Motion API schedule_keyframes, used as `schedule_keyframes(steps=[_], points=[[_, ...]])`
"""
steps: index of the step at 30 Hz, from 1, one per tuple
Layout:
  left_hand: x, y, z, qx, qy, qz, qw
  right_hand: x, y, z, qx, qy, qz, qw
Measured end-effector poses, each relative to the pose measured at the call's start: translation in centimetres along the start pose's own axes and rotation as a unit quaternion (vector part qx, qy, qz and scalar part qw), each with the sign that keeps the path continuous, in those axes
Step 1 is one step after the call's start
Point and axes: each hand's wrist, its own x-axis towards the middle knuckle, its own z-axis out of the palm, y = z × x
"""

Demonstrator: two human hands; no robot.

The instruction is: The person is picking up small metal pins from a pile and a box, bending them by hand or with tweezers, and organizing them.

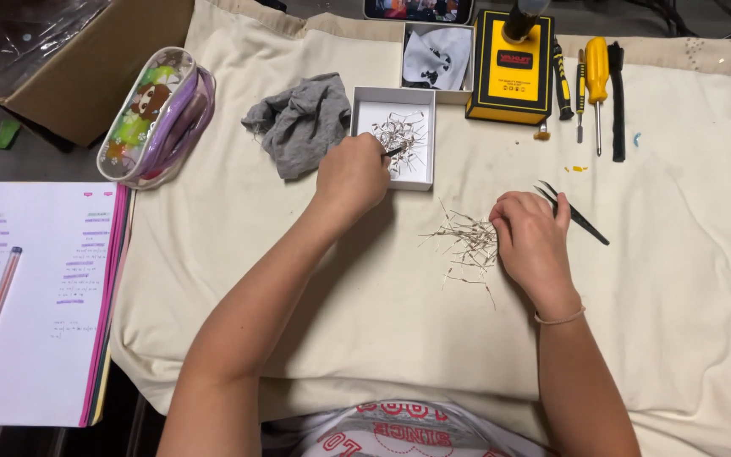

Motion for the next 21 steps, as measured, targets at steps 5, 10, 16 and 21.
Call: schedule_keyframes(steps=[5, 10, 16, 21], points=[[0.8, -0.5, 0.8, 0.028, -0.008, 0.004, 1.000, -0.3, -0.6, -0.9, 0.007, -0.009, -0.014, 1.000], [-0.9, 0.9, -1.9, 0.008, 0.001, 0.018, 1.000, -0.2, -0.4, -0.7, -0.001, -0.029, -0.011, 1.000], [-5.3, 3.2, -1.9, -0.045, 0.010, 0.043, 0.998, -0.3, -1.3, -1.1, -0.007, -0.049, 0.006, 0.999], [-8.6, 3.5, 0.8, -0.107, -0.039, 0.061, 0.992, -0.6, -1.5, -1.2, 0.067, 0.022, -0.028, 0.997]])
